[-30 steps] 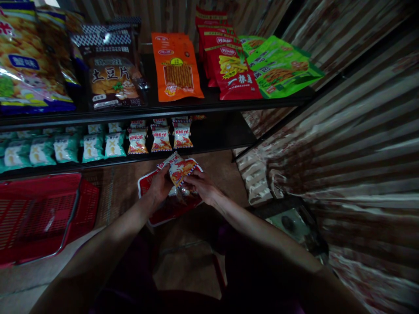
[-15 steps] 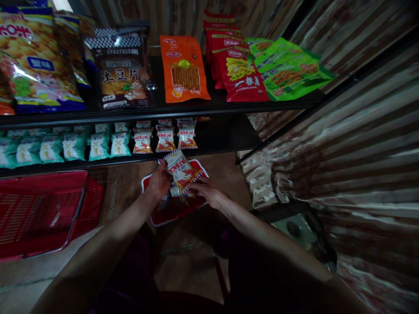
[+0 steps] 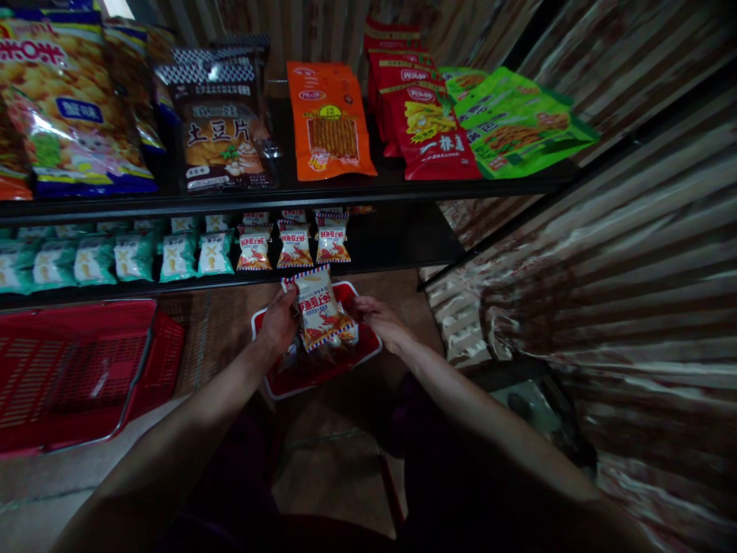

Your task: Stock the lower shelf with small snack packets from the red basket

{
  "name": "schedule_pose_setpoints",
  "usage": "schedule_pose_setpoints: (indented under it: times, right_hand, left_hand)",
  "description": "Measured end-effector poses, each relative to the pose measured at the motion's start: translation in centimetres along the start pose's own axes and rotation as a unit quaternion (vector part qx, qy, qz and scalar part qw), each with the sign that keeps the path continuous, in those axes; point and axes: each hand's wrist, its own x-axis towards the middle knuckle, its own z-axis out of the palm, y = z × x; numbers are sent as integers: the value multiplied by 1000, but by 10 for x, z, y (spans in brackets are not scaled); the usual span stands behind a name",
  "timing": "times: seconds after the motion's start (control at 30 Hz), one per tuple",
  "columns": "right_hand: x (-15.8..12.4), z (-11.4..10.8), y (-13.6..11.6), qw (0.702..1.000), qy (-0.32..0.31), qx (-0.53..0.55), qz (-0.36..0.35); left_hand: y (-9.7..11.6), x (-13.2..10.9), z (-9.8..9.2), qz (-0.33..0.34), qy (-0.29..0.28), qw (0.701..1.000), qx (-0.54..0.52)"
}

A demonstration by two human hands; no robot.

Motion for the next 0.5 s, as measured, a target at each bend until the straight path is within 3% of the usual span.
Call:
schedule_pose_setpoints:
  times: [0.1, 0.2, 0.33, 0.5]
  right_hand:
    - [6, -5, -11, 996, 35, 85, 12]
    - [3, 2, -19, 989, 18, 147, 9]
    - [-3, 14, -23, 985, -41, 166, 21]
    - [0, 16, -20, 987, -7, 158, 37]
  left_hand:
    - [-3, -6, 2, -4, -10, 999, 45]
    - [-10, -12, 5, -22, -16, 997, 76]
    - [-21, -15, 6, -35, -54, 990, 129]
    - [-24, -13, 7, -35, -75, 986, 146]
